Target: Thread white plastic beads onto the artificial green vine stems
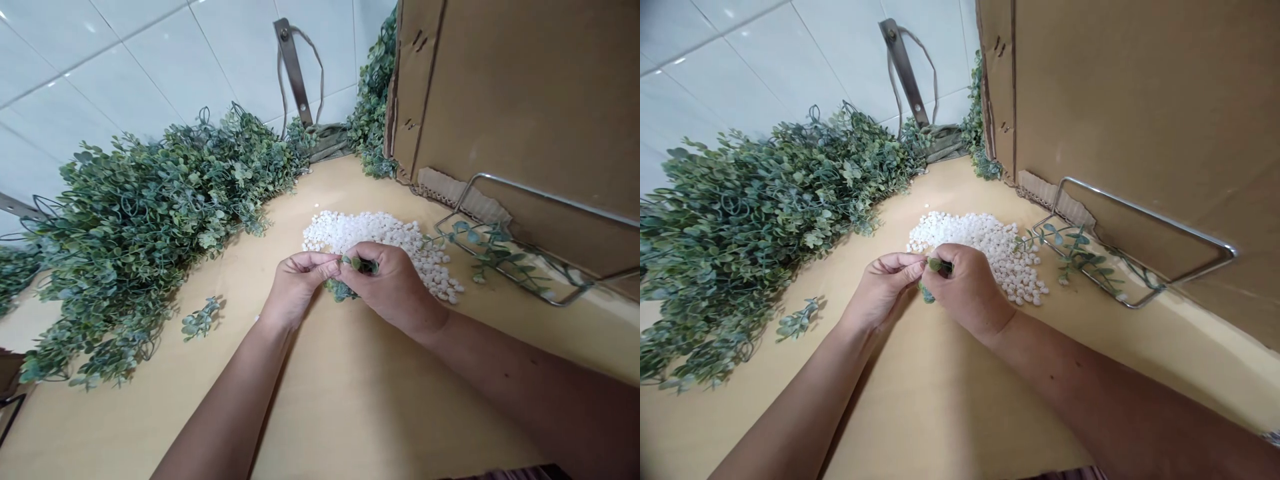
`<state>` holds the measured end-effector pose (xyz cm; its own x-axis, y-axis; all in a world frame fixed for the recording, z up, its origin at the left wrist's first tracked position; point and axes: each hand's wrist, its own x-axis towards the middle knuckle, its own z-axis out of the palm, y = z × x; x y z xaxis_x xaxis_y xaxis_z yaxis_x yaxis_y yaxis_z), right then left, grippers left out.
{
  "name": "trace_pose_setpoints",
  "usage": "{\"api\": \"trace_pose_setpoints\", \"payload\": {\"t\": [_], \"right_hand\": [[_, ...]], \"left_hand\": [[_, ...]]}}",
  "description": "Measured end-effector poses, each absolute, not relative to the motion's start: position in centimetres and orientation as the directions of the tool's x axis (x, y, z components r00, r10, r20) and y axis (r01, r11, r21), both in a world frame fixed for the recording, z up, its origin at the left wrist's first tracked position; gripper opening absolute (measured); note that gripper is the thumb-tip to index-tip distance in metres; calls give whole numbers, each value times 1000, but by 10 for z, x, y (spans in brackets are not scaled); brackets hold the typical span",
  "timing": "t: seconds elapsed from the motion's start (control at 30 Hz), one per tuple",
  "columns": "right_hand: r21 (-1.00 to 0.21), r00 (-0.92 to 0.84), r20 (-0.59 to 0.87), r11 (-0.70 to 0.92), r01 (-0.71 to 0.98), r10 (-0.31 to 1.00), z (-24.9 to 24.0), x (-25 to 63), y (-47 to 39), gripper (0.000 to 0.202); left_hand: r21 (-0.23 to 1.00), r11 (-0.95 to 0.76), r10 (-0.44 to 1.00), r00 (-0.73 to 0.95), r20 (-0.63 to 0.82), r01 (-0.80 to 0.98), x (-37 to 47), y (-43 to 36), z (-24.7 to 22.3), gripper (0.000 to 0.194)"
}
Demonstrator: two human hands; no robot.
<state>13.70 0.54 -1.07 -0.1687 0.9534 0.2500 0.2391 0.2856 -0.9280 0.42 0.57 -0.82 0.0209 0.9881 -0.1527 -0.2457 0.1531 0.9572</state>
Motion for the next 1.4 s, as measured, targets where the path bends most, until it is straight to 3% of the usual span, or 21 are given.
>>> {"api": "trace_pose_setpoints", "payload": {"t": [0.27, 0.47, 0.7, 0.97, 1.1, 1.2, 1.4], "right_hand": [[-947, -204, 244, 279, 161, 948, -5, 138, 5, 13], [-978, -148, 161, 179, 112, 976, -6, 137, 6, 12], [-974, -87, 157, 169, 151, 984, -5, 135, 4, 13], [-969, -201, 197, 222, 109, 959, -4, 140, 7, 15], [-991, -182, 93, 73, -115, 979, -4, 143, 16, 14], [-925, -137, -54, -101, -365, 989, -2, 146, 22, 16], [-823, -123, -128, -174, -541, 984, 5, 152, 25, 20]], "left_hand": [[953, 129, 992, 36, -124, -273, 3, 4, 0, 24], [950, 105, 994, 24, -102, -294, 4, 4, -1, 21], [956, 38, 997, -51, -55, -291, 11, 4, -4, 20], [961, 17, 999, -26, -25, -276, 12, 2, -2, 19], [982, -31, 998, -53, 22, -184, 9, 4, -1, 23], [996, -18, 995, -100, 10, -84, 5, 4, -2, 25], [973, 164, 975, 176, -135, -161, 8, 2, -10, 46]]}}
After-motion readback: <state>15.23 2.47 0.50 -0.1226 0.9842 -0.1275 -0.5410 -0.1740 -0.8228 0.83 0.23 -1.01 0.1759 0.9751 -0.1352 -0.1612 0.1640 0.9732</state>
